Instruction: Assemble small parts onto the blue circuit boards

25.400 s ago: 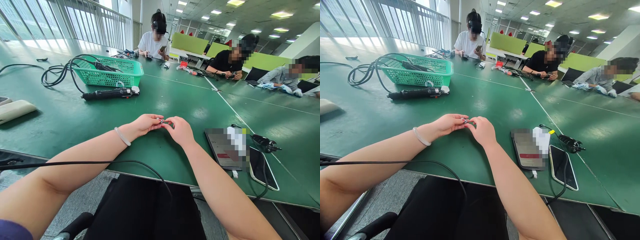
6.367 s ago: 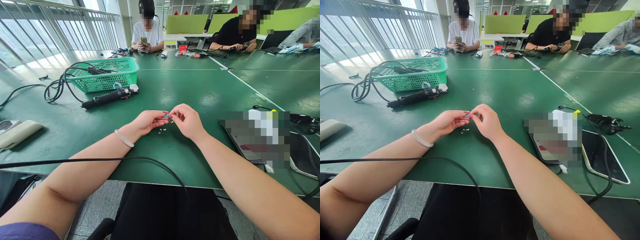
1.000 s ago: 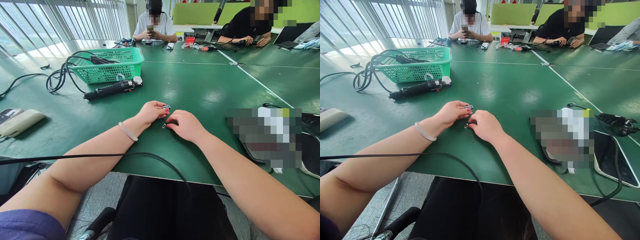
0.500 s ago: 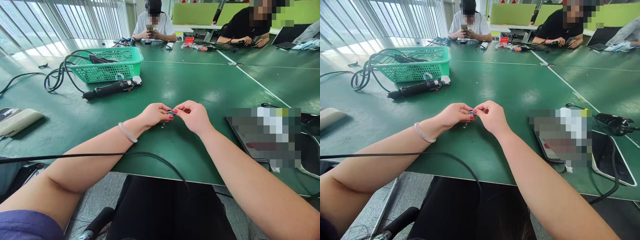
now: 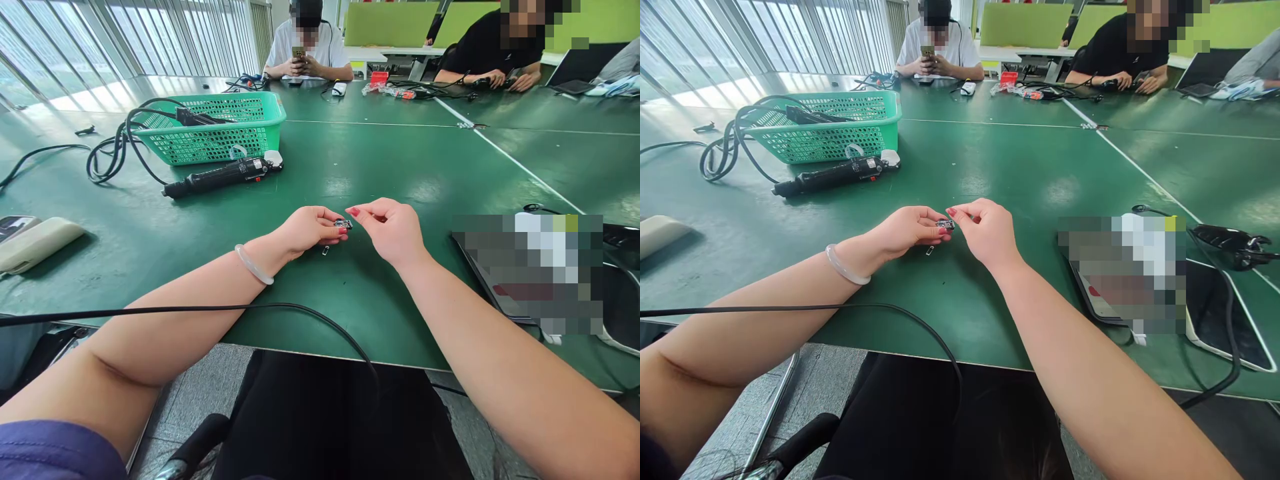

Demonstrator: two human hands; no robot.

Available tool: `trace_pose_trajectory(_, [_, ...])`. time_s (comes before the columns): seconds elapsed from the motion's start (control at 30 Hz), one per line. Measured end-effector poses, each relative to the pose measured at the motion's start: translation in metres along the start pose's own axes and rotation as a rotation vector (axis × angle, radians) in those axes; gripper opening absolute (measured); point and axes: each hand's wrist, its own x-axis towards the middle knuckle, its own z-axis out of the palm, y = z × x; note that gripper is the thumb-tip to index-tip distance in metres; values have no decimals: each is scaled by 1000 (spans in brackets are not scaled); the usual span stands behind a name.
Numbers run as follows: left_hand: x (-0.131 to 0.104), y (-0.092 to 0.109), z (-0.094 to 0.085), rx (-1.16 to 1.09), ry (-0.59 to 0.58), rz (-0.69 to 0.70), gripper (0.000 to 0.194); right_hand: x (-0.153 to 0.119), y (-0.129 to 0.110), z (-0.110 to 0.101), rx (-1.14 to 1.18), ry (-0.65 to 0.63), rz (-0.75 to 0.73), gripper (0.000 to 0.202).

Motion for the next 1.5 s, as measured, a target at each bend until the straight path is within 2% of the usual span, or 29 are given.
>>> trace_pose_trajectory(0.07, [0, 1, -1, -15, 62, 1, 12, 0, 0, -3, -20, -14, 5, 18])
trace_pose_trajectory(0.23, [5, 1, -4, -46, 173, 37, 11, -7, -2, 4, -228, -403, -137, 8])
trace_pose_trajectory(0.33, [7, 0, -5, -50, 185, 45, 11, -13, -6, 15, -346, -470, -213, 16])
trace_pose_trajectory(0.43, [7, -1, -5, -66, 184, 49, 10, -15, -10, 21, -383, -472, -259, 11])
trace_pose_trajectory(0.53, [7, 0, -5, -58, 181, 46, 10, -12, -8, 17, -402, -478, -253, 15])
trace_pose_trajectory(0.67, [6, 1, -5, -34, 188, 46, 13, -6, 0, 5, -419, -461, -189, 23])
trace_pose_trajectory(0.8, [5, 1, -4, -36, 189, 44, 14, -5, 2, 2, -442, -419, -112, 13])
trace_pose_trajectory(1.03, [5, 0, -4, -31, 178, 44, 13, -5, -3, 10, -602, -443, -259, 20])
trace_pose_trajectory(1.2, [5, 0, -4, -30, 156, 37, 14, -4, 3, 6, -596, -439, -336, 21])
trace_pose_trajectory(1.5, [4, -2, -6, 19, 58, 33, 15, 0, 0, -14, -477, -205, -316, 17])
